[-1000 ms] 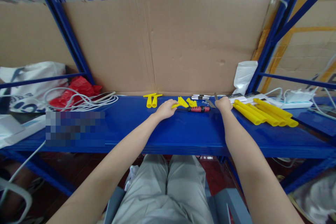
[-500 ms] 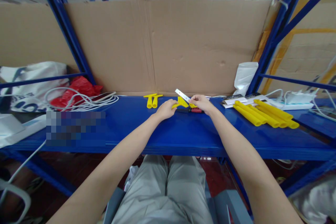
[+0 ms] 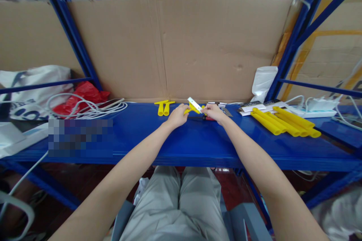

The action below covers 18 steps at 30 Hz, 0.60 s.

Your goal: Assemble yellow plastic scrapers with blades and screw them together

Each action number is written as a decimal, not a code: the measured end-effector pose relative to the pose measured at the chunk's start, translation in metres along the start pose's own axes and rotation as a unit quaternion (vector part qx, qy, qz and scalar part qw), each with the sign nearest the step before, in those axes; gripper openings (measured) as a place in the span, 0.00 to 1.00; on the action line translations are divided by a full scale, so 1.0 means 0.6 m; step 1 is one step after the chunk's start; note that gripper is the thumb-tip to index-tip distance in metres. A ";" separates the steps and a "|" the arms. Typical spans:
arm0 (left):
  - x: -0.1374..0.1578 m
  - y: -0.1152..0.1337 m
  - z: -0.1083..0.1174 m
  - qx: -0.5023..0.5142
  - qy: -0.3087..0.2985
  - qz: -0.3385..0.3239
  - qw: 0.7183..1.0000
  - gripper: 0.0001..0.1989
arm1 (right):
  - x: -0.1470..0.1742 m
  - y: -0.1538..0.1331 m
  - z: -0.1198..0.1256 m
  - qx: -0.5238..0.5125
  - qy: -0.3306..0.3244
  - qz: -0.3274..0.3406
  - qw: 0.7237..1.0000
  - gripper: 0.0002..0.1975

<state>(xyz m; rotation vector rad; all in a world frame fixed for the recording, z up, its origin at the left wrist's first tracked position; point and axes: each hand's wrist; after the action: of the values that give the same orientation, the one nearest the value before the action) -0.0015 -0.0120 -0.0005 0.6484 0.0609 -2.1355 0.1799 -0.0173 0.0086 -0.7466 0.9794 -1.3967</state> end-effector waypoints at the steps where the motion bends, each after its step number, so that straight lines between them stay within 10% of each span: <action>1: 0.001 0.001 0.001 0.000 0.000 0.001 1.000 0.16 | 0.002 -0.001 0.000 -0.002 0.000 -0.003 1.000 0.08; 18: 0.006 0.001 0.007 -0.095 -0.056 -0.051 0.993 0.26 | 0.013 -0.003 0.002 -0.091 -0.122 -0.075 0.986 0.11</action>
<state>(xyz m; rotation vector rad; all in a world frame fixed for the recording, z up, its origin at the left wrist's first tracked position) -0.0042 -0.0160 0.0015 0.4204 0.2368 -2.2270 0.1794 -0.0251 0.0095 -1.1194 0.8783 -1.3169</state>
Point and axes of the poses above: each hand's wrist, its own x-axis away from the middle knuckle, its own z-axis out of the back of the hand, y = z × x, and after that the axes turned 6 degrees about -z, right-handed
